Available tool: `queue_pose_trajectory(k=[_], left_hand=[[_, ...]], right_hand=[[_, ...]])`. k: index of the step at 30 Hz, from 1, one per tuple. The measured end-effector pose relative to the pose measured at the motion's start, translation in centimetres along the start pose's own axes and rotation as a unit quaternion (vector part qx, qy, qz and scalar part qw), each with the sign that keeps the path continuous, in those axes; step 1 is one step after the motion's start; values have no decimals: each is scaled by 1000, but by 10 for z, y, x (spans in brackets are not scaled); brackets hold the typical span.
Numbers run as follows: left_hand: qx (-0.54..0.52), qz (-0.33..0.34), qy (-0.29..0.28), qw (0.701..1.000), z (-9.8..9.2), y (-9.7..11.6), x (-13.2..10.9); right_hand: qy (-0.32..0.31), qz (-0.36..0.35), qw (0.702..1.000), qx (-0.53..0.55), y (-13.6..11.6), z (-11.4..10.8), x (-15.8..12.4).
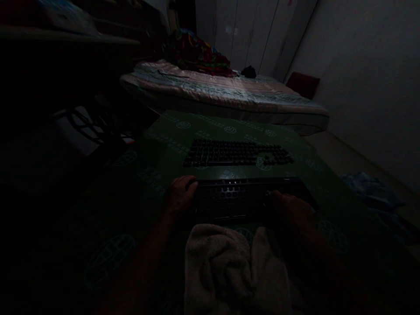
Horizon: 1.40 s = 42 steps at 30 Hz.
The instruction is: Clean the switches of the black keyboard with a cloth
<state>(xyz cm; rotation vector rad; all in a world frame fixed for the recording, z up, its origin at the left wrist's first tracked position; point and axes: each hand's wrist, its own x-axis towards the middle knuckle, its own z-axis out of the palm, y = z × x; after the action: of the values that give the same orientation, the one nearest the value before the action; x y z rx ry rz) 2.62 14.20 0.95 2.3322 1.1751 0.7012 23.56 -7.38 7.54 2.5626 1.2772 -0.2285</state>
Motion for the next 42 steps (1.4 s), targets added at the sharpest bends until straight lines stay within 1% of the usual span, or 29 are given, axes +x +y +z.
queue_pose_trajectory(k=[6, 18, 21, 27, 31, 36, 42], left_hand=[[-1, -3, 1, 1000, 1, 1, 0], [-2, -2, 1, 1000, -2, 4, -1], [2, -9, 1, 1000, -2, 4, 0], [0, -8, -3, 1000, -2, 3, 1], [-2, -4, -2, 1000, -2, 3, 0], [-10, -6, 6, 1000, -1, 2, 0], [-14, -7, 7, 1000, -1, 1, 0]], right_hand=[[23, 4, 1000, 6, 6, 3, -6], [-15, 17, 1000, 12, 7, 1, -9], [-20, 2, 1000, 2, 7, -1, -8], [2, -31, 1000, 7, 0, -1, -15], [7, -34, 999, -6, -7, -1, -16], [8, -29, 1000, 0, -3, 1, -15], [-10, -41, 999, 8, -7, 1, -14]])
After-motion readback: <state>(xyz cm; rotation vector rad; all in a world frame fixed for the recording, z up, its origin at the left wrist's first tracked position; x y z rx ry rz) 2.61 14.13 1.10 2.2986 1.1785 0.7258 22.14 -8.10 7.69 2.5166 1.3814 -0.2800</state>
